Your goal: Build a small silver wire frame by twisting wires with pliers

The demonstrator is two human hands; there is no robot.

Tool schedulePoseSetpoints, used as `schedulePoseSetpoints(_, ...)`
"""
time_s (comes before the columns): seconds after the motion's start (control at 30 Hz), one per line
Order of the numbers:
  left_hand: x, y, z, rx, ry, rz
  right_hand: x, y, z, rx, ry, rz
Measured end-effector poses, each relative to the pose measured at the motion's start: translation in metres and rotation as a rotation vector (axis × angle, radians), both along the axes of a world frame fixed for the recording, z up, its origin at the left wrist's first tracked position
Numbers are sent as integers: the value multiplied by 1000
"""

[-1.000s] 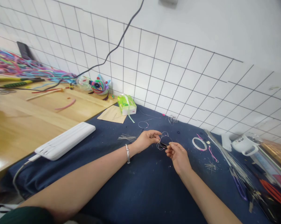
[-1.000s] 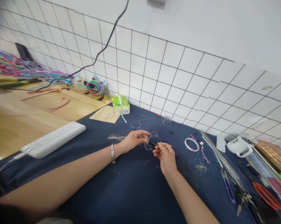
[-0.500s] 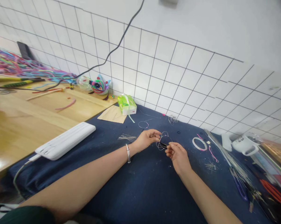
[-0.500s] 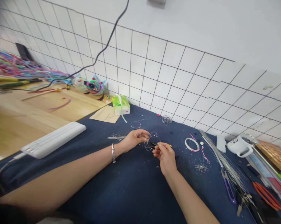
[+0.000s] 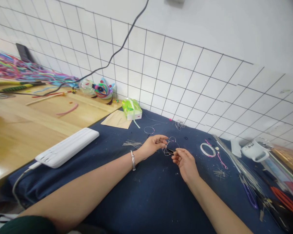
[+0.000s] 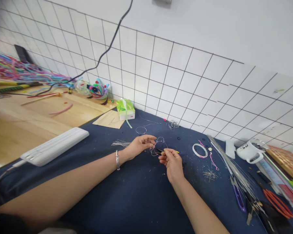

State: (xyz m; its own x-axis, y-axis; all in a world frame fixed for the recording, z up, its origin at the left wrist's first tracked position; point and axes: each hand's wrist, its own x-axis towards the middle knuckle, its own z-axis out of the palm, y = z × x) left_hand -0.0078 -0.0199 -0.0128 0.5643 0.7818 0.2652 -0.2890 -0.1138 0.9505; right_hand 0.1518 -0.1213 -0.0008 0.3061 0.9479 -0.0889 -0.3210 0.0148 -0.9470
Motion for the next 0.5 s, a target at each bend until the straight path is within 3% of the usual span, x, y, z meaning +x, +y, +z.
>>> schedulePoseSetpoints(0.5,0,-3,2,-12,-14,2,0,0,0,-1,-6,-2)
